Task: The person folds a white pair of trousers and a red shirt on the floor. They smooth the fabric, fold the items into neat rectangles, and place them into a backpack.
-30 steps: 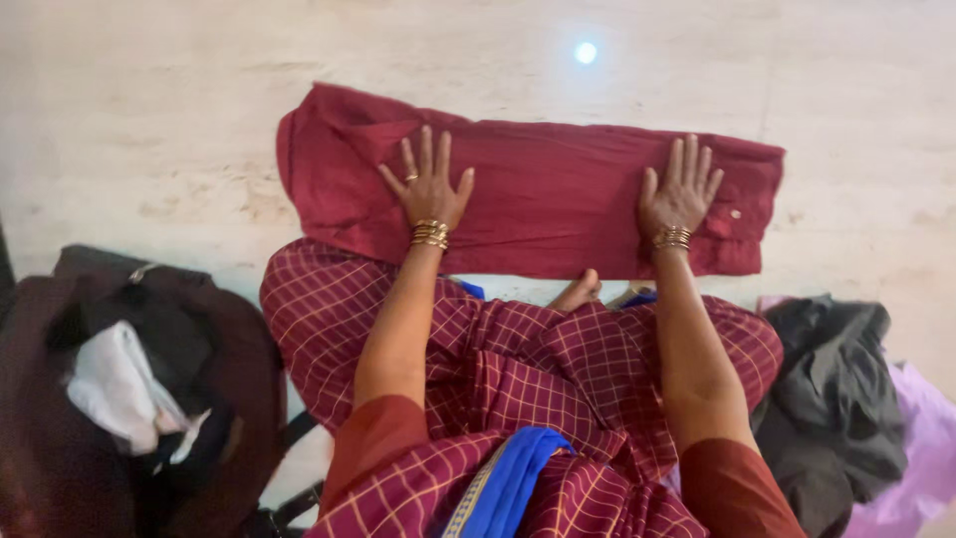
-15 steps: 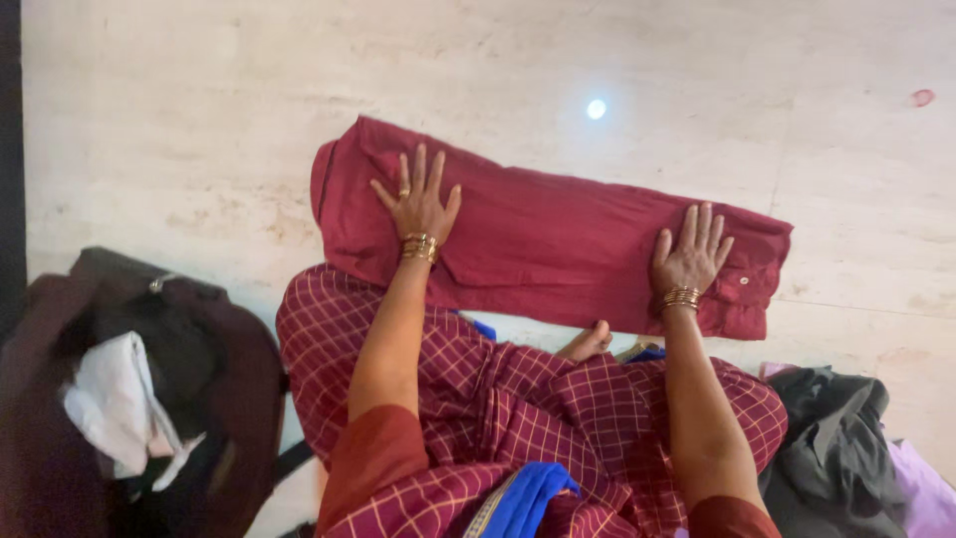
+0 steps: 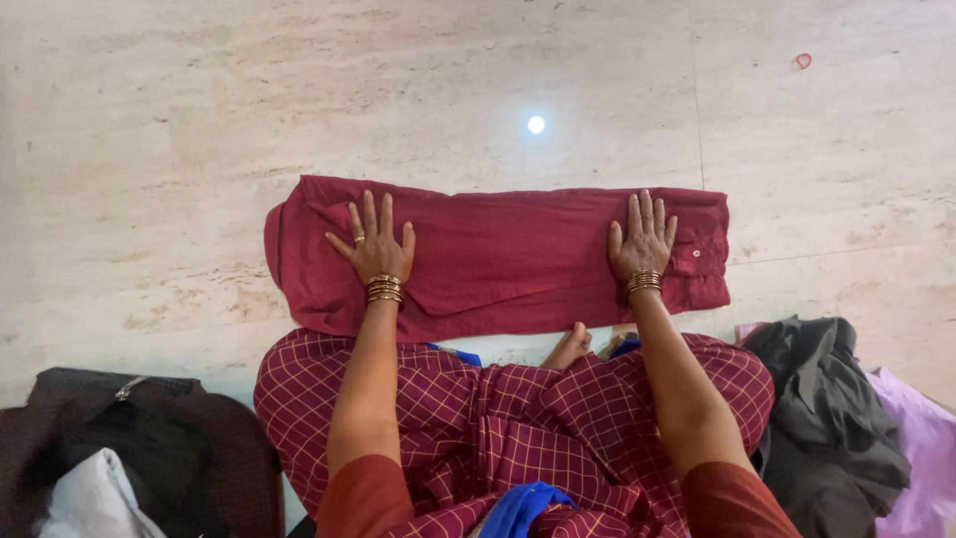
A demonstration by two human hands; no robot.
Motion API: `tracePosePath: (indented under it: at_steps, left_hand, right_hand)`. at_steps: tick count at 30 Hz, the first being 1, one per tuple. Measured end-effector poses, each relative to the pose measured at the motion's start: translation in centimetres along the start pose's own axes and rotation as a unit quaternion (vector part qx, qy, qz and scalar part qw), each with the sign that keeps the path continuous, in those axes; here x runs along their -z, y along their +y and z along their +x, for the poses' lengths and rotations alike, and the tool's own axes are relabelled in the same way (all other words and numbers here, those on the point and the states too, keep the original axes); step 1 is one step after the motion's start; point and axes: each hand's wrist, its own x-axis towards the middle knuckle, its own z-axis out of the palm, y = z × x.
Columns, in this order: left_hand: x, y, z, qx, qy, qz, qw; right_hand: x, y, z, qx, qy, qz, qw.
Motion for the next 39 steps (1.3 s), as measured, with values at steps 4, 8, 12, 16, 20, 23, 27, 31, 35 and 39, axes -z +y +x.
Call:
tracePosePath:
  at_steps: [4,8,12,16,20,23,27,31,35,39]
  left_hand:
    - [-0.2,-0.3,0.4,-0.006,-0.011,-0.008,1.0]
    - [-0.5,-0.6,1.0,-0.022,-0.004,-0.004,1.0]
    - [-0.8,-0.6,1.3,-0.02,-0.001,-0.007,1.0]
    - [-1.3,-0.6,1.3,-0.022,0.002,0.005,1.0]
    - [-1.2,-1.0,1.9,-0.039,-0.015,0.05,0.998]
    - [-0.2,1.8,2.3,-0.001,-0.008,0.101,0.995]
    - [-2.7,8.6,-3.3,-0.12,-0.001,0.055,0.991]
    - [-2.8,10.6,-6.2,-0.142,-0.036,0.042,0.988]
    - [-2.2,10.4,-6.3,-0.149,-0.019,0.045,0.988]
    - [-2.3,10.8,-5.3,-0.145,-0.029,0.034,0.988]
  right_hand:
    - [0.0,-0.2,0.1,-0.009,-0.002,-0.01,1.0]
    - [-0.4,0.1,0.9,-0.009,0.001,-0.021,1.0]
    - [-0.3,-0.2,0.9,-0.019,-0.005,-0.014,1.0]
    - [-0.2,0.0,1.4,-0.01,-0.003,-0.018,1.0]
    - [-1.1,0.1,1.3,-0.026,-0.038,-0.02,0.999]
    - [-0.2,-2.1,3.2,-0.09,-0.151,-0.082,0.981]
    - [-2.9,-8.7,-0.8,0.098,-0.18,-0.034,0.978]
    - [-3.3,-6.6,-2.5,0.09,-0.147,-0.008,0.985]
    - [-0.3,2.9,0.3,-0.036,-0.04,-0.023,0.998]
    - [0.9,4.5,1.8,-0.075,-0.038,-0.011,0.996]
